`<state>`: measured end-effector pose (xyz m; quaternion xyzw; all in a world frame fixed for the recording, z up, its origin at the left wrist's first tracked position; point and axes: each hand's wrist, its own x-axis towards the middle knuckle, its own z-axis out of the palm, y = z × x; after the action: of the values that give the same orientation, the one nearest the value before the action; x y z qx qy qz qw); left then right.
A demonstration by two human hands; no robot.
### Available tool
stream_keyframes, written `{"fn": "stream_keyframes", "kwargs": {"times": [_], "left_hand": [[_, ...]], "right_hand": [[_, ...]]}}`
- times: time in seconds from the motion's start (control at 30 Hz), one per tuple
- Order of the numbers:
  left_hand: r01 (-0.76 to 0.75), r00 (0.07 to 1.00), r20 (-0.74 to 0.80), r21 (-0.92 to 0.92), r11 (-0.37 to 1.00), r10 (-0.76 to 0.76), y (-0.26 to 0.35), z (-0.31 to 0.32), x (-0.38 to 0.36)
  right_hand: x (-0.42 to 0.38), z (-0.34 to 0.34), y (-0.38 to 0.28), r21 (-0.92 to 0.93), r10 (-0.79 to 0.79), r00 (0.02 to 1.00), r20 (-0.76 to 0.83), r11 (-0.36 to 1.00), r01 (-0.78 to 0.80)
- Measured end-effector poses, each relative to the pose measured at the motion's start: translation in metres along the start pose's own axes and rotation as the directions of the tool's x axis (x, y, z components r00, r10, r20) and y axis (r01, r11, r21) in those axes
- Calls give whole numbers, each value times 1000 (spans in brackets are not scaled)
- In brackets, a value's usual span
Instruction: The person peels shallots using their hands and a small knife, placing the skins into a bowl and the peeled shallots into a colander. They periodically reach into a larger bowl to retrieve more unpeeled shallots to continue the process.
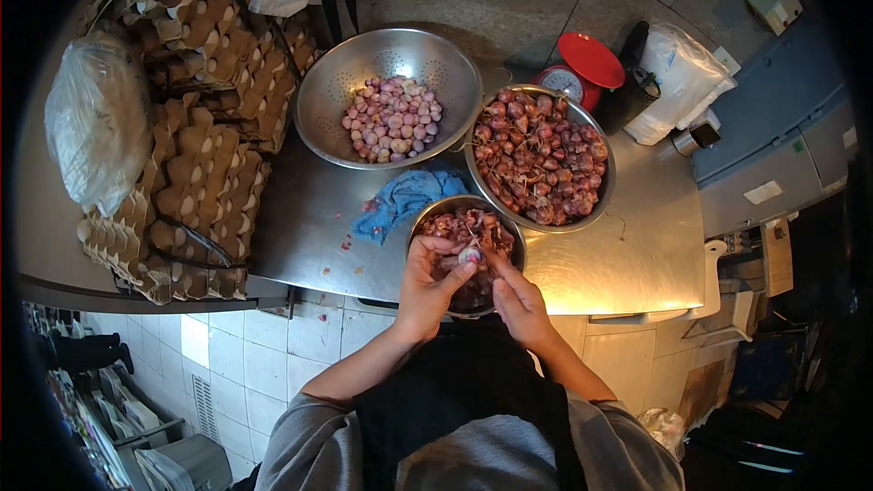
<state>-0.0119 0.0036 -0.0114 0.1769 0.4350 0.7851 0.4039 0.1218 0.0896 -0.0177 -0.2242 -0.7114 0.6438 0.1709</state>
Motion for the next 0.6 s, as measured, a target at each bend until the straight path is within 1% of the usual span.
{"fn": "stream_keyframes", "kwargs": {"times": [0.07,0.1,0.17,0.3,0.37,0.43,0.57,0.6], "left_hand": [[1,1000,-1,-12,1000,-1,-1,0,-1],[0,1000,-3,-9,1000,0,-1,0,-1],[-3,1000,-7,-2,1000,3,-2,-1,-2],[-25,1000,1,6,1000,25,-1,1,-3],[-16,1000,19,13,1000,16,-1,-2,-3],[26,999,32,-43,999,-24,4,1,-5],[66,992,117,-84,994,-55,6,2,-6],[106,990,107,-116,988,-94,9,3,-7]], "right_hand": [[-2,-2,-4,83,90,996,13,992,-91],[-3,-2,-8,182,170,985,34,968,-173],[-5,-1,-11,258,212,976,54,941,-219],[-3,4,-2,127,21,1000,1,992,-21],[-3,4,-1,148,7,1000,-6,989,-6],[-4,2,-17,283,99,995,18,954,-100],[-1,-4,-8,310,134,991,-6,942,-126],[-1,-5,-9,313,132,991,0,942,-126]]}}
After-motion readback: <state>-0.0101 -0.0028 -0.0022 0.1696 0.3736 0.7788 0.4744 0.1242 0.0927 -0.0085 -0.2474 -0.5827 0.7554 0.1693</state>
